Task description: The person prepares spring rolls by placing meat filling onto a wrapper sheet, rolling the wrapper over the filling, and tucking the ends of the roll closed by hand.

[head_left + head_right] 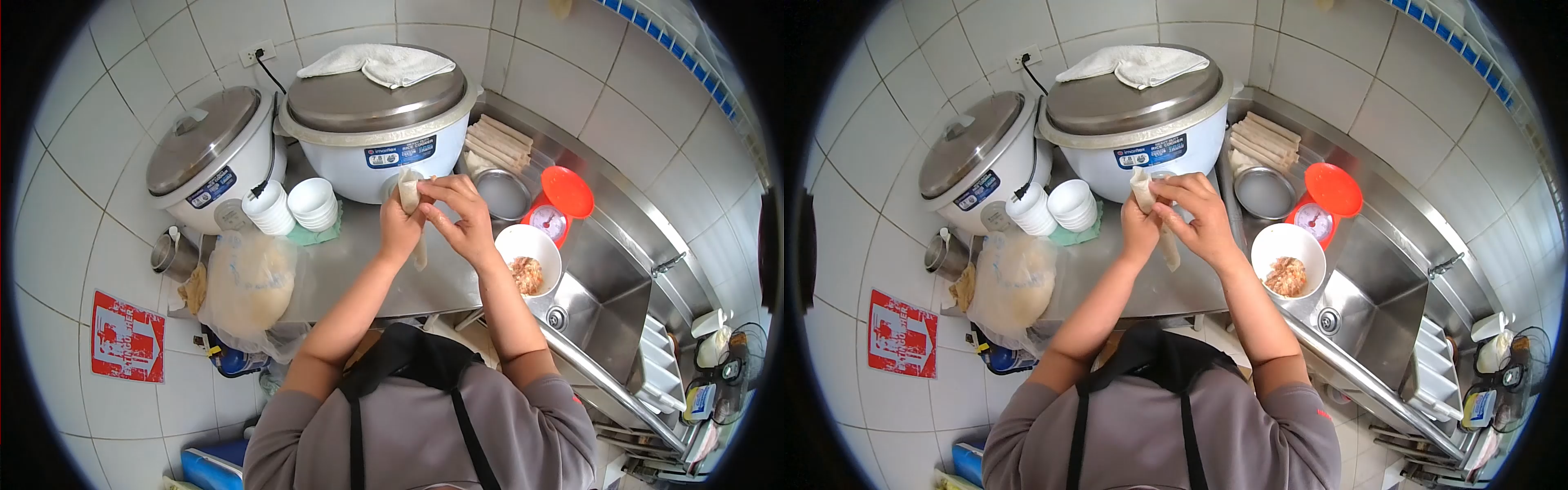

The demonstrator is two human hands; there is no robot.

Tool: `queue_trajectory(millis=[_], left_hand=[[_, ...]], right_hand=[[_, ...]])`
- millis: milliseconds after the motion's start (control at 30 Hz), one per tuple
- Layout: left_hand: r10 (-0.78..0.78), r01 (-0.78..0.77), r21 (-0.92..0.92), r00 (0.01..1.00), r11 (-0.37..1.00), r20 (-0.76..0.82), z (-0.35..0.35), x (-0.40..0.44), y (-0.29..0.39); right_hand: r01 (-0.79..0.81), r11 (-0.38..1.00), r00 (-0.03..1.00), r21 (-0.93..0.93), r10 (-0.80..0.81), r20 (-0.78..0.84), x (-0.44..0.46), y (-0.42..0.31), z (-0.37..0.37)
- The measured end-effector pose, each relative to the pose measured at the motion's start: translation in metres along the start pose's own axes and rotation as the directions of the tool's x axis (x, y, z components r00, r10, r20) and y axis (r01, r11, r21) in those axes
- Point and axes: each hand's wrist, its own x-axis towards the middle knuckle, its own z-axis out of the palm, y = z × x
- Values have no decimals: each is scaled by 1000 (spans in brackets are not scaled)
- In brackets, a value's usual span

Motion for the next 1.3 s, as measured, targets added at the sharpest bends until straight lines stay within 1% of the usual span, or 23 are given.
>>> queue_trajectory(millis=[67, 100, 167, 200, 267, 300, 367, 400, 467, 500, 533, 567, 600, 633, 700, 733, 833, 933, 1033, 1133, 1233, 1300], left_hand=[[43, -43, -37, 999, 998, -3, 4, -1, 7], [66, -66, -54, 998, 996, -7, 5, -1, 12], [25, -25, -9, 1000, 1000, 11, 3, -2, 33], [4, -4, 14, 1000, 1000, 21, 1, -3, 39], [9, -13, 67, 998, 998, 59, -3, -5, 39], [10, -17, 94, 997, 995, 80, -6, -6, 39], [-177, 186, -24, 963, 982, 202, -13, -10, 45], [-261, 290, -73, 927, 954, 270, -16, -12, 48], [-247, 385, -182, 823, 905, 511, -27, -10, 54], [-219, 437, -225, 754, 871, 619, -32, -8, 57], [-217, 465, -167, 663, 869, 717, -37, -4, 58], [-234, 499, -154, 629, 853, 742, -38, -5, 62], [-252, 532, -137, 593, 835, 765, -39, -5, 66], [-266, 561, -120, 557, 819, 787, -40, -4, 68], [-237, 558, -141, 549, 818, 801, -48, -3, 66], [-223, 558, -152, 546, 816, 807, -52, -4, 64], [-196, 579, -224, 573, 784, 796, -60, -3, 57], [-238, 601, -239, 604, 762, 761, -59, -4, 60], [-223, 572, -192, 575, 797, 787, -60, -2, 60], [-258, 579, -171, 583, 797, 771, -60, -3, 66], [-282, 542, -135, 615, 829, 736, -60, -5, 72], [-305, 537, -136, 650, 833, 696, -60, -7, 76]], right_hand=[[66, 997, 998, -42, -66, 7, 4, -10, 0], [96, 991, 995, -95, -93, 33, 6, -14, -1], [157, 968, 986, -197, -141, 92, 10, -21, -5], [176, 960, 980, -218, -152, 126, 11, -24, -6], [219, 941, 966, -260, -171, 194, 14, -29, -10], [234, 939, 955, -252, -173, 240, 15, -30, -12], [266, 934, 928, -237, -181, 326, 22, -29, -18], [273, 952, 894, -141, -197, 402, 28, -27, -27], [260, 964, 808, 53, -247, 536, 46, -20, -46], [193, 971, 796, 140, -238, 556, 52, -23, -45], [119, 967, 782, 225, -231, 579, 58, -27, -41], [40, 951, 766, 306, -226, 602, 62, -29, -38], [38, 943, 690, 331, -264, 674, 65, -28, -36], [46, 947, 656, 319, -270, 705, 67, -30, -36], [63, 953, 582, 295, -275, 765, 69, -36, -34], [89, 950, 596, 300, -292, 748, 66, -37, -31], [142, 958, 558, 250, -286, 779, 70, -48, -27], [165, 965, 486, 204, -260, 834, 78, -45, -18], [157, 970, 448, 185, -237, 862, 84, -45, -9], [162, 973, 433, 164, -220, 874, 89, -51, -2], [153, 987, 446, 53, -117, 887, 87, -55, 6], [224, 975, 497, 0, -114, 860, 86, -58, 14]])
